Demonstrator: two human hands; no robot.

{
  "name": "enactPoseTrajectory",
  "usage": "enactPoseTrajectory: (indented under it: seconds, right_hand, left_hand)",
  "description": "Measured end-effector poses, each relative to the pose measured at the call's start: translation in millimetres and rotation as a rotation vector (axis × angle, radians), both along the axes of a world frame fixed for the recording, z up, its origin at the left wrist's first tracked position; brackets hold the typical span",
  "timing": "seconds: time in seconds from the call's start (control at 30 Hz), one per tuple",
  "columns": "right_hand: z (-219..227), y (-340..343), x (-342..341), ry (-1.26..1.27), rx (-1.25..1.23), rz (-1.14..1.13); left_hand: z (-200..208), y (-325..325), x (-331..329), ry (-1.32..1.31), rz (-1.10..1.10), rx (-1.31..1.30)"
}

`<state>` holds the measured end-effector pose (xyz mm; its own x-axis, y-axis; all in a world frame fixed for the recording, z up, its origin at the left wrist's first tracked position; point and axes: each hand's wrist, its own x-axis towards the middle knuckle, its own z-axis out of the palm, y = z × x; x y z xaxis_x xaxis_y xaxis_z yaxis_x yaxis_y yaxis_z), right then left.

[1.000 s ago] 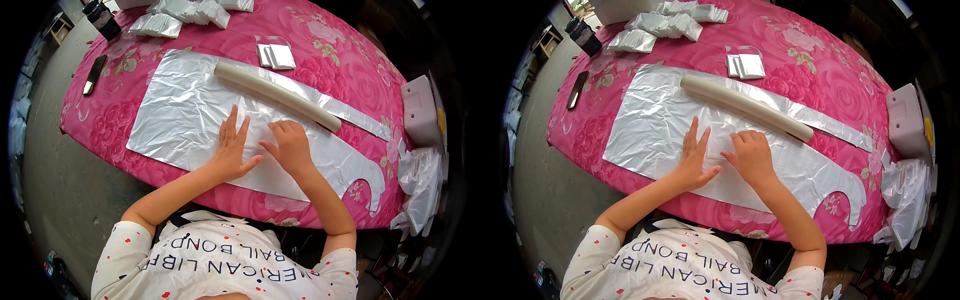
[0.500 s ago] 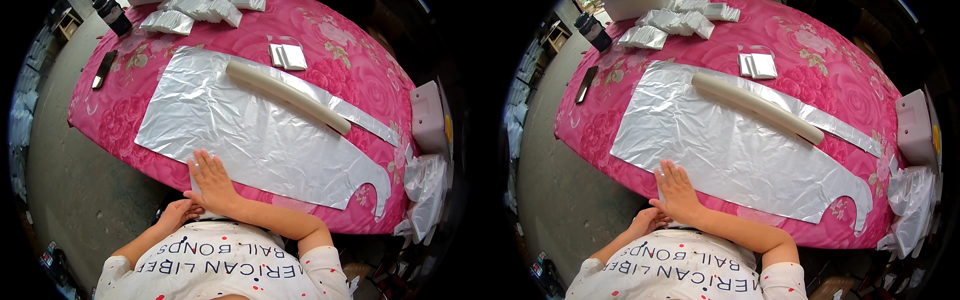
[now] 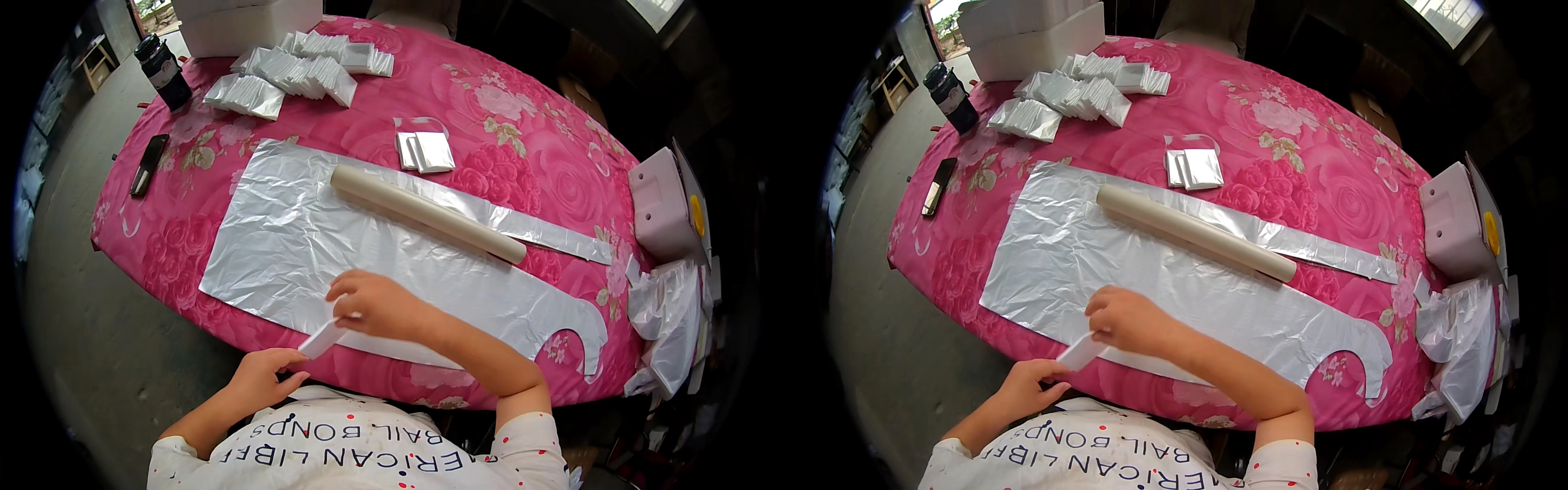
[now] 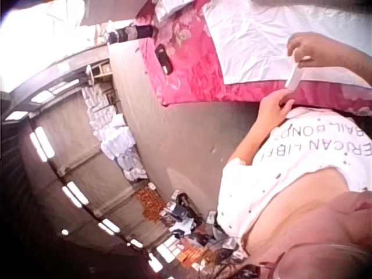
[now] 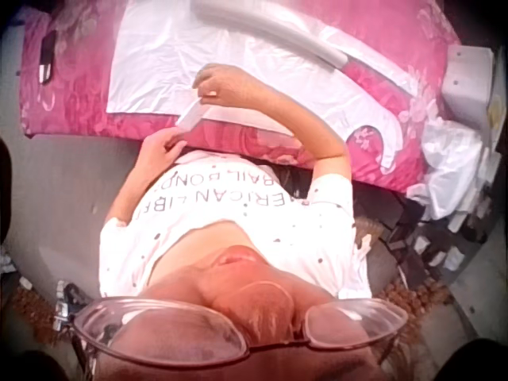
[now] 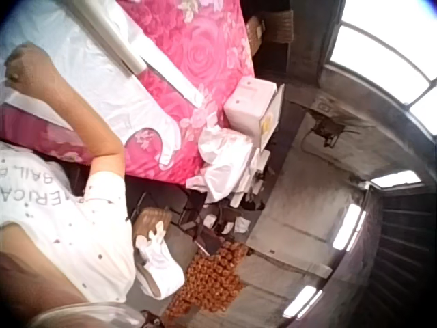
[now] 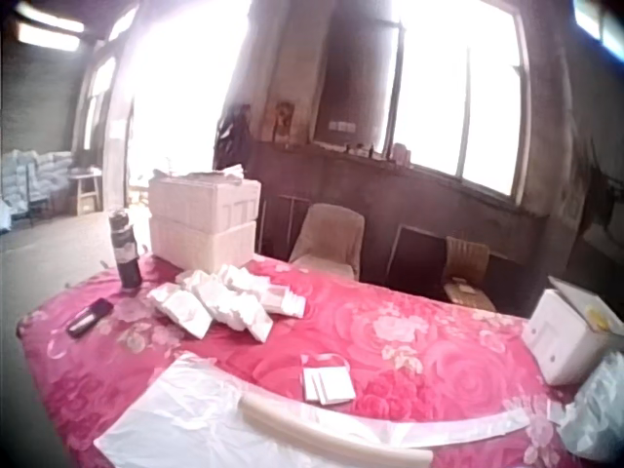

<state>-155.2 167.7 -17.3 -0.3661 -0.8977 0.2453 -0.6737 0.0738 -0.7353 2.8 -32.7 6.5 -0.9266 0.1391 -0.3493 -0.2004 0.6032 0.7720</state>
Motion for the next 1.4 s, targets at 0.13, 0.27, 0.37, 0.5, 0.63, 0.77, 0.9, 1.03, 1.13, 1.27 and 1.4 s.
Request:
enactPoseTrajectory:
  seconds: [0.13, 0.27, 0.37, 0.5, 0.63, 0.77, 0.9, 1.03, 1.13, 1.27, 1.4]
  right_hand:
    - [-13.3, 40.3, -110.9, -0.614, -0.225, -0.773]
    - [-44.6, 84.3, -201.0, -0.521, -0.230, -1.116]
    - [-46.0, 83.8, -219.4, -0.330, 0.050, -1.289]
    - [-42.8, 80.1, -207.9, 0.080, 0.277, -1.385]
    - [-21.1, 99.9, -175.3, 0.006, 0.233, -1.153]
    - [-4.7, 143.6, -101.3, 0.015, 0.338, -0.786]
    - [-8.5, 176.2, -20.5, 0.098, 0.446, -0.952]
    - [-15.8, 167.1, 68.6, 0.002, 0.437, -1.095]
    - [-13.7, 139.6, 108.2, -0.153, 0.299, -0.977]
    - [-22.9, 136.1, 107.6, -0.089, 0.169, -0.802]
    - [-43.1, 176.6, 81.3, 0.185, 0.358, -0.891]
  left_hand:
    - [-17.7, -9.7, 10.3, 0.034, -0.058, 0.034]
    - [-15.9, -5.1, 4.0, -0.042, -0.060, 0.072]
    - [-16.2, -4.3, 2.6, -0.033, -0.063, 0.059]
    - [-9.4, -3.5, -0.9, -0.023, -0.099, 0.001]
    - [-10.2, -1.4, -7.7, 0.065, -0.171, -0.037]
    - [-16.5, 8.6, -22.0, 0.237, -0.300, -0.049]
    - [-28.5, 34.0, -45.5, 0.356, -0.388, 0.000]
    - [-37.6, 70.5, -69.1, 0.289, -0.609, 0.066]
    - [-38.3, 104.9, -79.7, 0.448, -0.591, 0.128]
    - [-49.0, 140.9, -89.6, 0.599, -0.581, -0.125]
    - [-60.6, 158.7, -89.1, 0.615, -0.548, -0.129]
